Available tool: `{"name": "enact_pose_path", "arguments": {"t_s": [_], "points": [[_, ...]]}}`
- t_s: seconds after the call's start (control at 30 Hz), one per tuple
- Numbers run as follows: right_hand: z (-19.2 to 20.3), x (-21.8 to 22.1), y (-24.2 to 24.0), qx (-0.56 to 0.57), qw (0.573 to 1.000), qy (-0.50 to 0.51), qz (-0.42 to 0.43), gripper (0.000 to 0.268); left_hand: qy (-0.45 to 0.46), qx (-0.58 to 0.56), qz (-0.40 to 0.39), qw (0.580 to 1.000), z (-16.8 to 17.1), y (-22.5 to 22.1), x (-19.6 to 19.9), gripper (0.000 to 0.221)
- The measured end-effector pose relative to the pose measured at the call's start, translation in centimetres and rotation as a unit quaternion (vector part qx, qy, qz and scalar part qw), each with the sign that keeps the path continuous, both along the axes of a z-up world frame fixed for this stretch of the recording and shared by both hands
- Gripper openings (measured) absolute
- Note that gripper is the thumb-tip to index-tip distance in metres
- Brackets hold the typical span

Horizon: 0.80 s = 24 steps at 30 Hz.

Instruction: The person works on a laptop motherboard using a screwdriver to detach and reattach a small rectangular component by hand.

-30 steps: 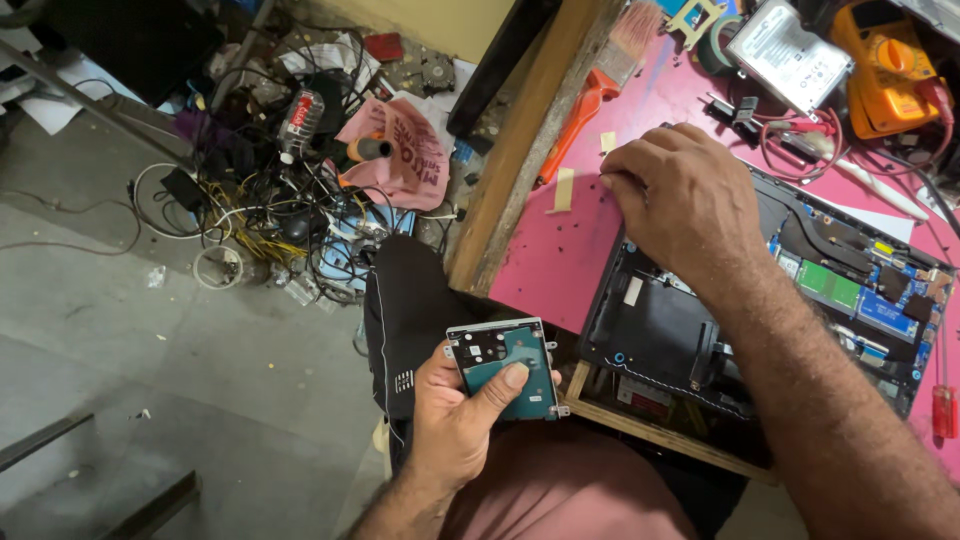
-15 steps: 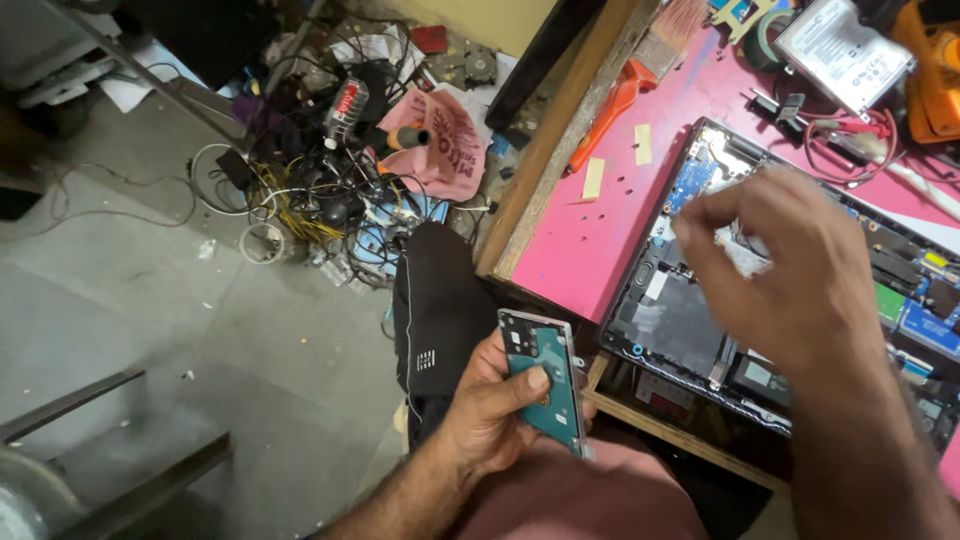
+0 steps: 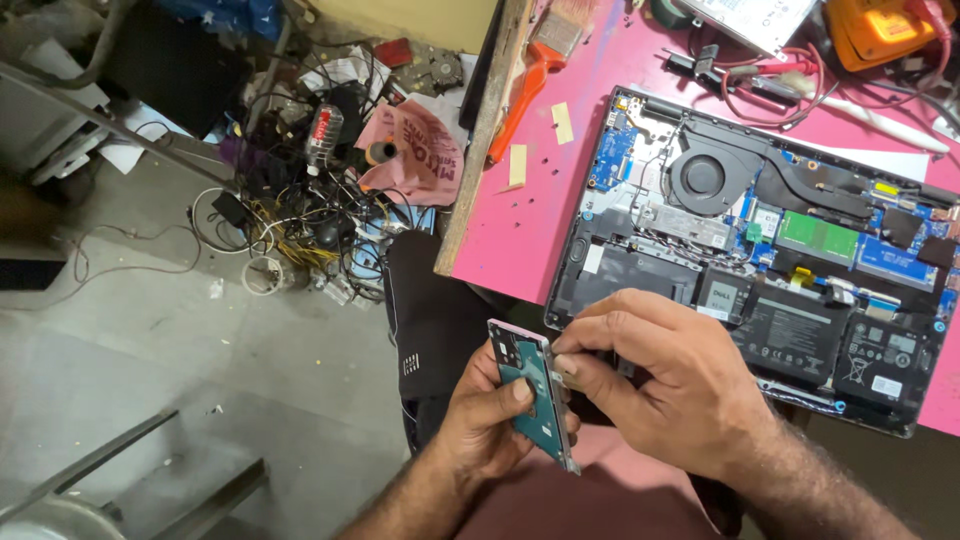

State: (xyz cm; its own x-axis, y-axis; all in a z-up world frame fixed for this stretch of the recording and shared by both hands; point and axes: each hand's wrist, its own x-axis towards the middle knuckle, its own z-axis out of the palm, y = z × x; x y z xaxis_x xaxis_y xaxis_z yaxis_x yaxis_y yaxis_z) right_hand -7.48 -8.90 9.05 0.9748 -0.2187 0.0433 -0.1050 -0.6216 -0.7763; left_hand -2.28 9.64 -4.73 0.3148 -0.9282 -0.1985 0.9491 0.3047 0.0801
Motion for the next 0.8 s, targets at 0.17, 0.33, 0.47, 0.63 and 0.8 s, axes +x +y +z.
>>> {"name": "enact_pose_path", "arguments": {"t_s": [0.17,0.33,0.47,0.63,0.8], "points": [[-0.3,-0.5,-0.1,-0.011,1.0,-0.026,-0.001,0.017,0.003,0.001,-0.006,1.0,-0.2,-0.2,-0.1,0.033],[-1.4,-2.0,-0.4,0.09,0.996,0.001,-0.026,0.013,0.029,-0.036,-0.023,0.999,-0.1,0.0,-0.3,0.04],[-2.5,-3.6,0.1,0.31,0.949,0.014,-0.052,0.01,0.007,-0.017,-0.03,0.999,0.7,-0.5,-0.5,0.053],[-2.7,-4.4,0.7,0.467,0.877,0.034,-0.11,0.011,-0.059,0.019,0.006,0.998,0.2,-0.6,-0.7,0.04],[-2.5,-4.3,0.5,0.473,0.872,0.052,-0.118,0.011,-0.081,0.022,0.021,0.996,0.2,-0.8,-0.6,0.035]]}}
